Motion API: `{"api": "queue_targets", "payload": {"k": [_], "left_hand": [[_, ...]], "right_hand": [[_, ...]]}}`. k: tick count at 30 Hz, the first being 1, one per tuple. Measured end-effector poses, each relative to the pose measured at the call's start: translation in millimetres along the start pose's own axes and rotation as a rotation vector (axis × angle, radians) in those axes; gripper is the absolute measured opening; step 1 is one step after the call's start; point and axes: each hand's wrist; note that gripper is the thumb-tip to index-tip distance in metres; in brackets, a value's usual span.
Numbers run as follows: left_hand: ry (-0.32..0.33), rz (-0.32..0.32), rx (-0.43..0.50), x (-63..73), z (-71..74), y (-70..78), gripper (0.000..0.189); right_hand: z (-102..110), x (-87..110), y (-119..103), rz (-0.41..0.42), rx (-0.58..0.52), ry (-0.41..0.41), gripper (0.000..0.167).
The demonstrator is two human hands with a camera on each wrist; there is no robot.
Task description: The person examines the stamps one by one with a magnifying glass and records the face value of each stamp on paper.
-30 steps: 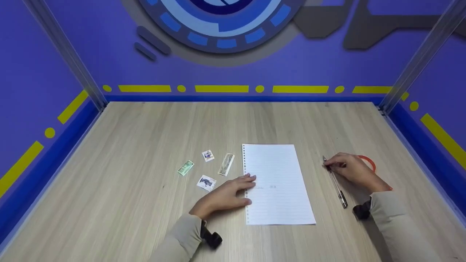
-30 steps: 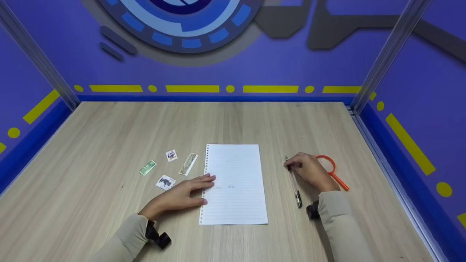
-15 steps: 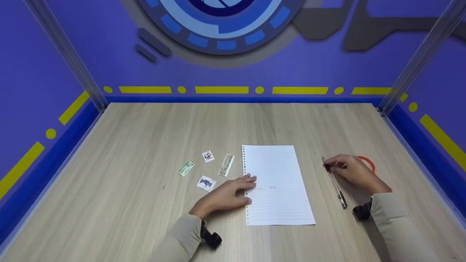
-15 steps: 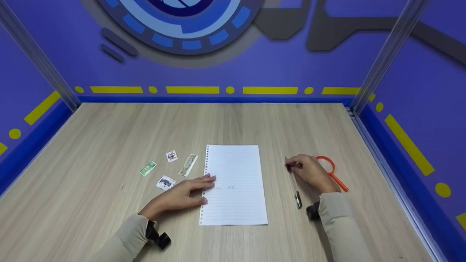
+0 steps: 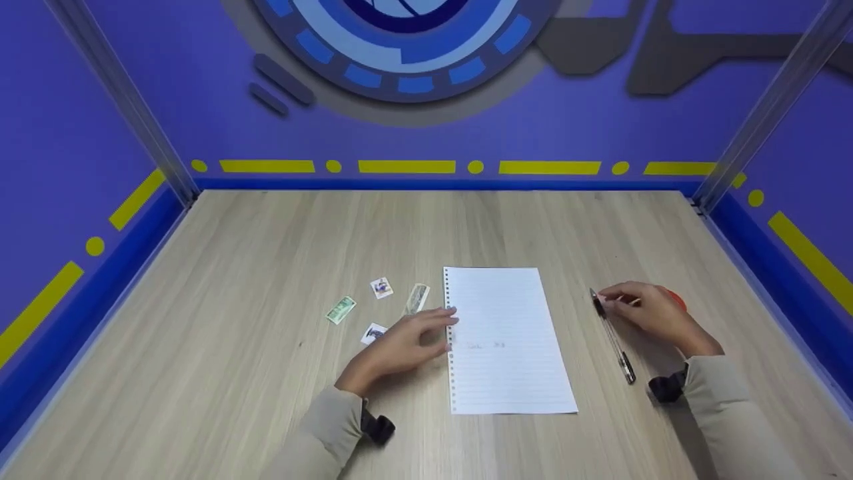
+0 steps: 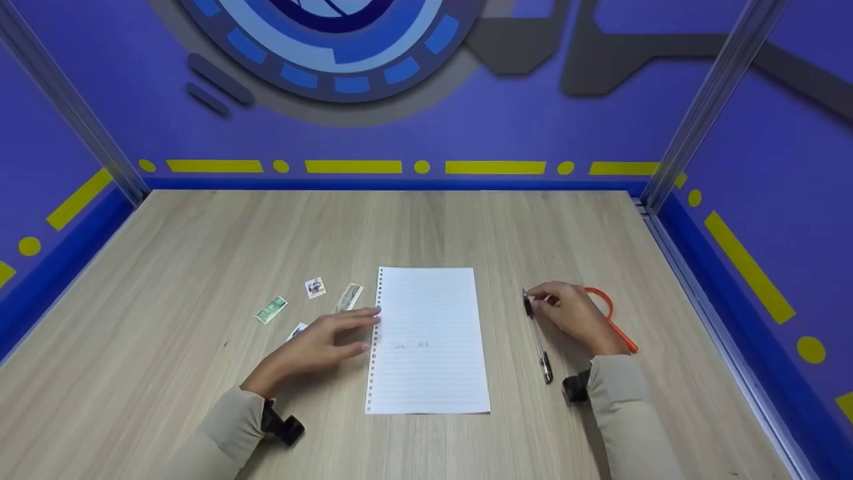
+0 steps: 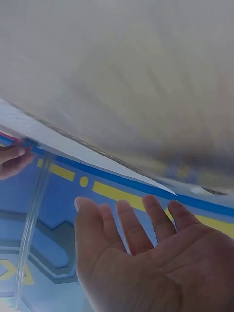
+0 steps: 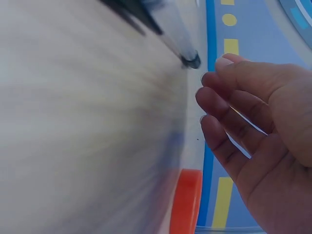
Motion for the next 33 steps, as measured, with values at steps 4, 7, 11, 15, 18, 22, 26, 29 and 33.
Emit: {"api": "queue_targets", "payload": {"k": [4, 7, 11, 15, 18, 22, 26, 29, 33], "left_hand": [[0.043, -0.001, 0.02, -0.7, 12.1, -6.5, 0.043], [0.074, 0.032, 0.028, -0.7, 22.1, -12.3, 0.043], [0.113, 0.066, 0.022, -1.0, 35.6, -20.2, 0.043], [0.148, 0.127, 0.014, 0.1, 48.7, -29.0, 0.043], [0.177, 0.201, 0.012, 2.1, 57.7, -36.9, 0.042], [0.206, 0.254, 0.004, 2.2, 66.0, -48.3, 0.04], [0.207, 0.288, -0.009, 1.2, 68.7, -58.4, 0.039], [0.204, 0.313, -0.012, 0.9, 68.6, -64.7, 0.038], [0.205, 0.318, -0.01, -0.3, 67.4, -69.6, 0.038]], "right_hand": [[5.9, 1.6, 0.7, 0.014, 0.019, 0.024, 0.025], [10.5, 3.6, 1.8, 0.019, 0.009, 0.047, 0.025], [17.0, 6.6, 4.0, 0.012, 0.008, 0.092, 0.026], [23.3, 9.9, 7.5, -0.005, 0.015, 0.114, 0.03], [27.1, 13.0, 10.8, -0.031, 0.009, 0.121, 0.033], [31.1, 17.7, 17.5, -0.051, -0.013, 0.147, 0.033], [33.5, 22.5, 23.8, -0.058, -0.01, 0.178, 0.032], [33.4, 24.9, 26.3, -0.072, 0.005, 0.19, 0.034], [27.6, 27.0, 35.2, -0.104, 0.028, 0.238, 0.035]]}}
Point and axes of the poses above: each hand's wrist, its own x-axis away from the middle knuckle, its own z-axis out of the back of the hand, y = z × x, and after that the axes turned 9 degrees about y, right-handed
